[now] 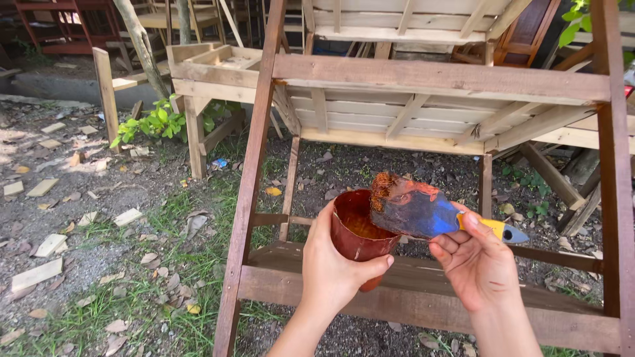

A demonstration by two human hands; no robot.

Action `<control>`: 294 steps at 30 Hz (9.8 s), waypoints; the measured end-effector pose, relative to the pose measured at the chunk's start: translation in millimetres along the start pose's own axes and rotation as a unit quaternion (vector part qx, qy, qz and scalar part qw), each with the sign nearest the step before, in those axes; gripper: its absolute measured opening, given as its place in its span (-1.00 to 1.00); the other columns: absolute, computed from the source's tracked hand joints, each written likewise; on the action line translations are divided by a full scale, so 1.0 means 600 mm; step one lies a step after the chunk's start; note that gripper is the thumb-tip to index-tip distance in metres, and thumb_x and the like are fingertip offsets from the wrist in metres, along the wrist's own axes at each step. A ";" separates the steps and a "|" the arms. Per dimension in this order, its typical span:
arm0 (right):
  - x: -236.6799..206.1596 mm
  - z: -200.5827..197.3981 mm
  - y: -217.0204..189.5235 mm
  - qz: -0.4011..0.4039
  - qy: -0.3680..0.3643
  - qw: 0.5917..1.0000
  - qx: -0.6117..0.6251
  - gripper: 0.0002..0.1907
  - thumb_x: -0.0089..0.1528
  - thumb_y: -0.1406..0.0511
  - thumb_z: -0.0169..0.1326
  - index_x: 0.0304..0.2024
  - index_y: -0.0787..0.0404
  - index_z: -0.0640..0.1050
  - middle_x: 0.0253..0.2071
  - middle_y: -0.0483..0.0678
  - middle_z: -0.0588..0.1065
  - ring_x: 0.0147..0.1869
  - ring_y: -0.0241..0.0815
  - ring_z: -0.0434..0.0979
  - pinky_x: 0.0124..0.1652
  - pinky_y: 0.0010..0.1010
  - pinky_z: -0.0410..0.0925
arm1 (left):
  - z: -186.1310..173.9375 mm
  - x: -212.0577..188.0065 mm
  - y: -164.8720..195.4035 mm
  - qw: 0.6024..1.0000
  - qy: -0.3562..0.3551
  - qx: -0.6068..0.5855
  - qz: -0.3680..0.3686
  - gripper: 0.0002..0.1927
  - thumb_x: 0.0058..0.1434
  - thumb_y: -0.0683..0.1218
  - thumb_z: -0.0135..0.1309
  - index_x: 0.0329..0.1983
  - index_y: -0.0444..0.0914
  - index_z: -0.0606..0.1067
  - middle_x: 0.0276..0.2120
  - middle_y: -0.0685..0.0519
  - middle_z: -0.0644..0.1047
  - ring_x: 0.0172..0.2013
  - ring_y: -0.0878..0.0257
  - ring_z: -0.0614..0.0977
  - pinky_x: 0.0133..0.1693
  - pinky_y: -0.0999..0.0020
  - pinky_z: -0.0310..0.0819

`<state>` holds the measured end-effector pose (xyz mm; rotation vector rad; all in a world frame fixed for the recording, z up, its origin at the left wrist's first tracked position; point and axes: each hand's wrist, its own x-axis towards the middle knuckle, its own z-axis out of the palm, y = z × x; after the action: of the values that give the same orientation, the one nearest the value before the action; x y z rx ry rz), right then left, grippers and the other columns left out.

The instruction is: The person applies a reddish-brown stain to a wooden chair frame using a brush. They repeatedly dip the brush into a container and coat the legs, rails, and slats of the chair. The person refills the container from a bottle near the end of the clip.

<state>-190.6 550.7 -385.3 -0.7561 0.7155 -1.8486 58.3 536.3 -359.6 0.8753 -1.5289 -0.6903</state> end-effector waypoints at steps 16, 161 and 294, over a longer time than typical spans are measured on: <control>0.126 -0.019 -0.303 -0.073 0.048 0.986 -0.141 -0.76 0.24 0.24 0.22 -0.10 0.18 0.52 -0.34 -0.04 0.56 -0.38 -0.19 0.58 -0.37 -0.39 0.51 | 0.233 0.131 0.170 0.998 -0.033 -0.001 0.047 0.08 -0.36 0.11 0.50 0.26 -0.27 0.30 0.14 -0.09 0.54 0.16 0.07 0.60 0.14 0.20 0.50; 0.294 -0.080 -0.342 -0.496 0.211 0.440 -0.718 -0.77 0.21 0.26 0.37 -0.07 0.07 0.72 -0.24 0.03 0.65 -0.26 0.02 0.68 -0.21 -0.23 0.51 | 0.102 0.168 -0.047 0.994 -0.038 0.084 -0.053 0.20 -0.41 -0.02 0.58 0.34 -0.28 0.23 0.12 -0.10 0.51 0.13 0.09 0.57 0.15 0.15 0.43; 0.350 0.279 -0.076 -0.533 0.111 0.578 -0.608 -0.80 0.13 0.23 0.30 -0.18 0.06 0.72 -0.43 0.04 0.64 -0.38 -0.03 0.68 -0.31 -0.28 0.52 | -0.010 0.189 -0.057 0.992 0.041 0.109 -0.042 0.13 -0.38 0.01 0.57 0.29 -0.33 0.28 0.06 -0.14 0.52 0.09 0.04 0.59 0.12 0.13 0.45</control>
<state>-158.0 348.1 -206.3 -2.2489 2.1336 -2.2749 65.1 423.0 -325.5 1.1234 -1.5185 -0.5470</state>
